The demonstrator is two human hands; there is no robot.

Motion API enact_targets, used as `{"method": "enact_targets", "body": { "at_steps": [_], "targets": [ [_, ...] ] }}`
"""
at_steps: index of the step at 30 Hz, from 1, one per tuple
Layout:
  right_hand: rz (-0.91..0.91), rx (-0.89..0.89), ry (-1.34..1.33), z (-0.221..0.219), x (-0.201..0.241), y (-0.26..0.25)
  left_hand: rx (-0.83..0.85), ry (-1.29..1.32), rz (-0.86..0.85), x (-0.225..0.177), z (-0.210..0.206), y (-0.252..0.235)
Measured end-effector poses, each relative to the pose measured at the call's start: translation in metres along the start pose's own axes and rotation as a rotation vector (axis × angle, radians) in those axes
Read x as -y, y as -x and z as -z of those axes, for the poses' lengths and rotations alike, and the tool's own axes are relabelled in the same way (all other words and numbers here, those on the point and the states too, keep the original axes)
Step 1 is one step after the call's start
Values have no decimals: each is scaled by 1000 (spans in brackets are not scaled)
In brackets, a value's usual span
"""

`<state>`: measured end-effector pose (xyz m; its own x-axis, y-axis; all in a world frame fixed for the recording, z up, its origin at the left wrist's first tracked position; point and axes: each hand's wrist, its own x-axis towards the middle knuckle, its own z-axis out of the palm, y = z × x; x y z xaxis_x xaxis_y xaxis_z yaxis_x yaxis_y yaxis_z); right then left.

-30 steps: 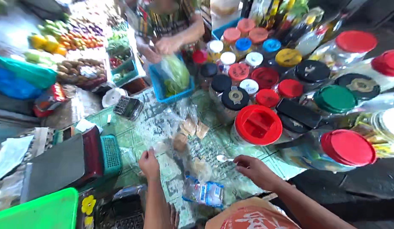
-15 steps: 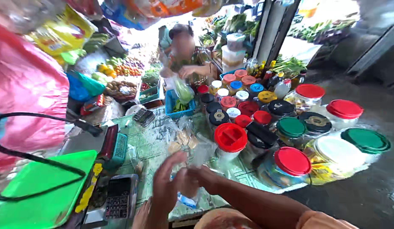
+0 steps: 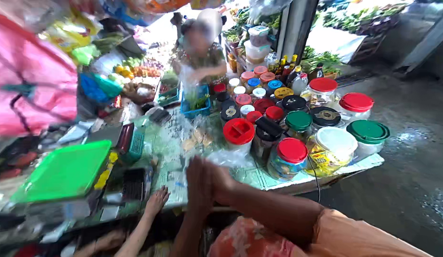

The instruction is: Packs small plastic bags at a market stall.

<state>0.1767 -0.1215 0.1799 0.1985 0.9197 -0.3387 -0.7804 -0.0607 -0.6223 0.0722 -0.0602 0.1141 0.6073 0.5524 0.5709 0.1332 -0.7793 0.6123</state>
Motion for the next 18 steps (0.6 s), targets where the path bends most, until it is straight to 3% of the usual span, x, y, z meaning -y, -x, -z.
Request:
{"method": "enact_targets", "body": {
  "at_steps": [2, 5, 7, 9, 12, 15, 18],
  "targets": [
    [57, 76, 24, 13, -6, -5, -44, 284, 261, -3, 13, -3],
    [134, 215, -71, 17, 2, -5, -263, 644, 625, 5, 37, -6],
    [178, 239, -57, 9, -1, 2, -160, 825, 805, -6, 45, 8],
    [247, 257, 63, 0, -12, 0, -52, 936, 794, -20, 50, 18],
    [362, 212, 228, -16, -27, -2, -138, 1008, 749, -24, 66, 27],
    [240, 184, 74, -35, -35, 2, -130, 1142, 717, -13, 87, 44],
    [111, 205, -42, -51, -47, 6, -124, 1033, 621, 2, 98, 63]
  ]
}}
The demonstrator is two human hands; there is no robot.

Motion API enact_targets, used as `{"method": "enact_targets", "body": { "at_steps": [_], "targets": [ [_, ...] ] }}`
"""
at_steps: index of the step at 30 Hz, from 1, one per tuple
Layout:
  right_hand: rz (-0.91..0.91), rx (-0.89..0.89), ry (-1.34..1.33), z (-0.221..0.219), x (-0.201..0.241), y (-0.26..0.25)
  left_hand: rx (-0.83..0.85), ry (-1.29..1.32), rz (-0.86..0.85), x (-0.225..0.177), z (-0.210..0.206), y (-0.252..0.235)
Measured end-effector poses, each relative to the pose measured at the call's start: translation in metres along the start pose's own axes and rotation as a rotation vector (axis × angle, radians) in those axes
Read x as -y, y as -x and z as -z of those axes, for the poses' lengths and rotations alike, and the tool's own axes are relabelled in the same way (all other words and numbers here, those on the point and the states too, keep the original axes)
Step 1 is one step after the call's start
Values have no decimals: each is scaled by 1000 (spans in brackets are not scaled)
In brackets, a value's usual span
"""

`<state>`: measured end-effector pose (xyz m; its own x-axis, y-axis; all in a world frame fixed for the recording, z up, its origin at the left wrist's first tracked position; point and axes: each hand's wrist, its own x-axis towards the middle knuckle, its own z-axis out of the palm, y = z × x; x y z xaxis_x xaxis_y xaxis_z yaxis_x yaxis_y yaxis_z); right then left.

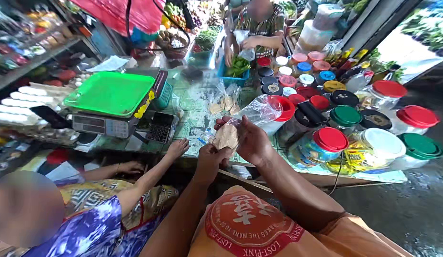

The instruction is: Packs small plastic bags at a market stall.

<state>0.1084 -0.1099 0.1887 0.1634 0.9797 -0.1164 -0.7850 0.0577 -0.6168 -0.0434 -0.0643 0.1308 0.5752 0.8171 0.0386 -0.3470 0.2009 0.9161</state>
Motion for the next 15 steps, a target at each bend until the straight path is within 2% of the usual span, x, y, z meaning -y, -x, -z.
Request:
{"method": "enact_targets", "body": {
  "at_steps": [3, 6, 8, 10, 12, 15],
  "targets": [
    [28, -6, 30, -8, -15, 0, -9, -98, -59, -11, 21, 6],
    [153, 3, 219, -12, -27, 4, -90, 90, -122, -17, 28, -2],
    [286, -80, 425, -13, -34, 11, -145, 157, -206, -17, 31, -10],
    [332, -199, 526, -17, -37, 17, -197, 151, -242, -21, 30, -17],
    [295, -242, 536, -20, -40, 25, -222, 150, -175, -25, 26, -17],
    [274, -269, 469, -21, -41, 30, -104, 173, -23, -24, 25, -14]
  ]
}}
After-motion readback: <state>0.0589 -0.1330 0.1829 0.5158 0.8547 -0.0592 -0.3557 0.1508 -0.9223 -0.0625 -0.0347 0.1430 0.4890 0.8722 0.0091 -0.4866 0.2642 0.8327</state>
